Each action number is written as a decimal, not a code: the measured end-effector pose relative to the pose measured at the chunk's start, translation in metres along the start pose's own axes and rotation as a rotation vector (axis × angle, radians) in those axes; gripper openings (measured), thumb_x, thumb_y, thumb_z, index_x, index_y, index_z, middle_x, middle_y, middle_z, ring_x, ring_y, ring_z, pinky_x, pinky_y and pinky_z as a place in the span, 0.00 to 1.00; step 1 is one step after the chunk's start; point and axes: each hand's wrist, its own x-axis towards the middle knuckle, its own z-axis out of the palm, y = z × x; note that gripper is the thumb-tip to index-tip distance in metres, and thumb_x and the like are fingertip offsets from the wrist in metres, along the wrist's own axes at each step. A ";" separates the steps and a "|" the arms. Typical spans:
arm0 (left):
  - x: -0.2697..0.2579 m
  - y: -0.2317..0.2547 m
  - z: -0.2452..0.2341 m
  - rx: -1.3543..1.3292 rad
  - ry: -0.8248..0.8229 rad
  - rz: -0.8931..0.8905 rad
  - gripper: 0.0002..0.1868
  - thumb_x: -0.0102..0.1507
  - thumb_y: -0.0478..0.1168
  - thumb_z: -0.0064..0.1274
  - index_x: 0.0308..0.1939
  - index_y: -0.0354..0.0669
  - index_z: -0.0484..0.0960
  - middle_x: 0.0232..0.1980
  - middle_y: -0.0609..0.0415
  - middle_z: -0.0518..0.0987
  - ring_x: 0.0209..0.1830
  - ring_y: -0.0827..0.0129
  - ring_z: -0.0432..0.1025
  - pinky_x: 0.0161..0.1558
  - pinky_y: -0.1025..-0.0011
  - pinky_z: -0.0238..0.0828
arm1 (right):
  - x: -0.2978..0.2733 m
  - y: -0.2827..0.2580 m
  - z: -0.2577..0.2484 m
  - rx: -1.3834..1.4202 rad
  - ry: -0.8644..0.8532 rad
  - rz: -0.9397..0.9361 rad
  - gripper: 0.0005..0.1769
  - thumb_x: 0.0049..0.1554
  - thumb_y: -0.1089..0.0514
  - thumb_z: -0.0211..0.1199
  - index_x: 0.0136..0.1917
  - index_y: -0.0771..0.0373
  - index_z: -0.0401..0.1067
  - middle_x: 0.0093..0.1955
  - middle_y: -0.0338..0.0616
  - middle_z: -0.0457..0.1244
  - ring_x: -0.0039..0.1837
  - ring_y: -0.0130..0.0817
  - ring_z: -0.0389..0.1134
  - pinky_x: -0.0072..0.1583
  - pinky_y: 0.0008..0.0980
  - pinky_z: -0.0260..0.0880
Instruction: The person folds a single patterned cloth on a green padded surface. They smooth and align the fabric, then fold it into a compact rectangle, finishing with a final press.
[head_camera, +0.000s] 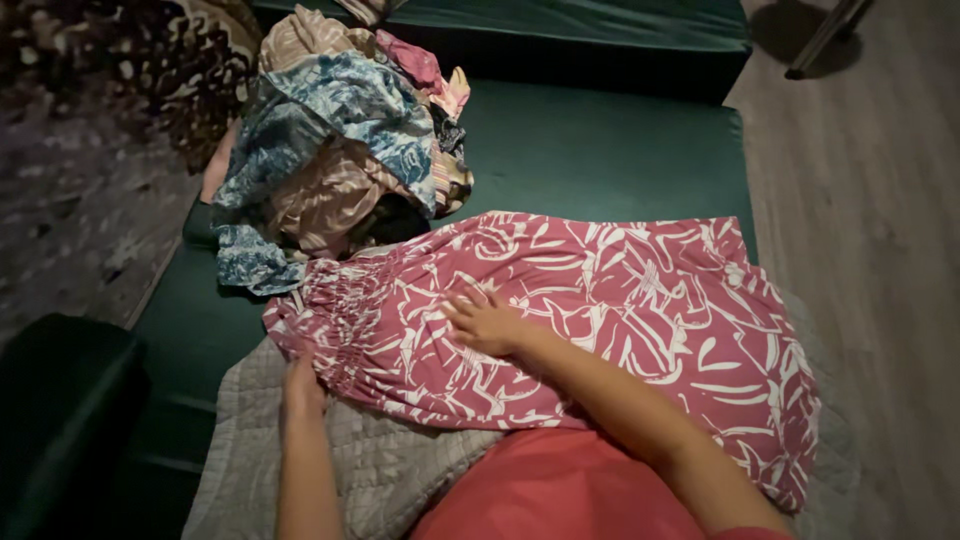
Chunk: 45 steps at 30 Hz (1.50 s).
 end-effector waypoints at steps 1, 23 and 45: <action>0.001 0.002 0.004 -0.121 0.017 0.045 0.22 0.66 0.49 0.47 0.62 0.47 0.74 0.55 0.54 0.80 0.48 0.63 0.78 0.47 0.54 0.78 | 0.000 -0.012 -0.002 -0.010 0.017 -0.018 0.38 0.68 0.34 0.38 0.85 0.46 0.38 0.88 0.46 0.34 0.87 0.55 0.30 0.79 0.68 0.24; -0.064 0.021 -0.016 1.405 0.450 0.704 0.43 0.58 0.52 0.62 0.70 0.32 0.66 0.65 0.21 0.68 0.60 0.27 0.64 0.55 0.37 0.60 | -0.325 0.019 -0.019 0.315 0.040 0.437 0.46 0.56 0.37 0.63 0.81 0.45 0.50 0.86 0.41 0.41 0.87 0.43 0.34 0.81 0.50 0.33; -0.247 -0.094 0.285 1.697 -1.694 0.451 0.50 0.60 0.63 0.55 0.80 0.56 0.48 0.85 0.49 0.45 0.85 0.49 0.31 0.78 0.49 0.29 | -0.338 0.011 0.024 0.173 0.345 0.498 0.45 0.57 0.31 0.58 0.80 0.53 0.56 0.84 0.48 0.46 0.84 0.52 0.42 0.79 0.60 0.29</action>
